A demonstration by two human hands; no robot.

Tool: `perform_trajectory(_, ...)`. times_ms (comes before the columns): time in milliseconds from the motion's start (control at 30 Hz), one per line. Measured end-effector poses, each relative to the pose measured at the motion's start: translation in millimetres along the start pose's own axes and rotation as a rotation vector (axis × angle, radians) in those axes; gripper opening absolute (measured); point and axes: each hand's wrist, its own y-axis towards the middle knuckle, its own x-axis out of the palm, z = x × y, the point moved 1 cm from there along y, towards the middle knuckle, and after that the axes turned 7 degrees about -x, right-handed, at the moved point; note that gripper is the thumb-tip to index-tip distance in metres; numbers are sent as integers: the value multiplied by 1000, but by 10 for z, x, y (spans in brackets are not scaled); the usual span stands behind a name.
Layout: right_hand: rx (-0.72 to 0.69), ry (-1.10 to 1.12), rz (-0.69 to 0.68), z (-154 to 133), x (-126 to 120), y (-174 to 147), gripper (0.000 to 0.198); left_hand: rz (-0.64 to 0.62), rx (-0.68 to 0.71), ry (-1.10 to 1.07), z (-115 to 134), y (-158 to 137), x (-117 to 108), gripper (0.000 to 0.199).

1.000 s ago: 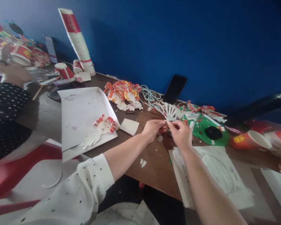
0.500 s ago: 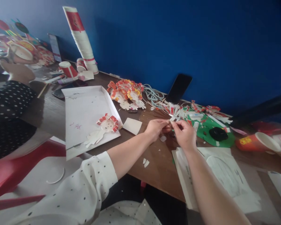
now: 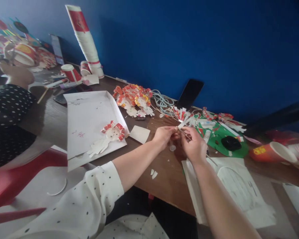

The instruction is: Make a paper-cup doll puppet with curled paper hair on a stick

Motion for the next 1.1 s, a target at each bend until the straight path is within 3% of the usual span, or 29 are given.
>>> perform_trajectory(333,-113,-133,11,-41,-18,-13,26,-14,18,6,-13,10,-19,8)
perform_trajectory(733,-7,-9,-45,-38,2,33,28,-30,-27,13,-8,-15,-33,6)
perform_trajectory(1100,-8,-94,-76,-4,29,-25,30,8,-104,82,3,10,-12,13)
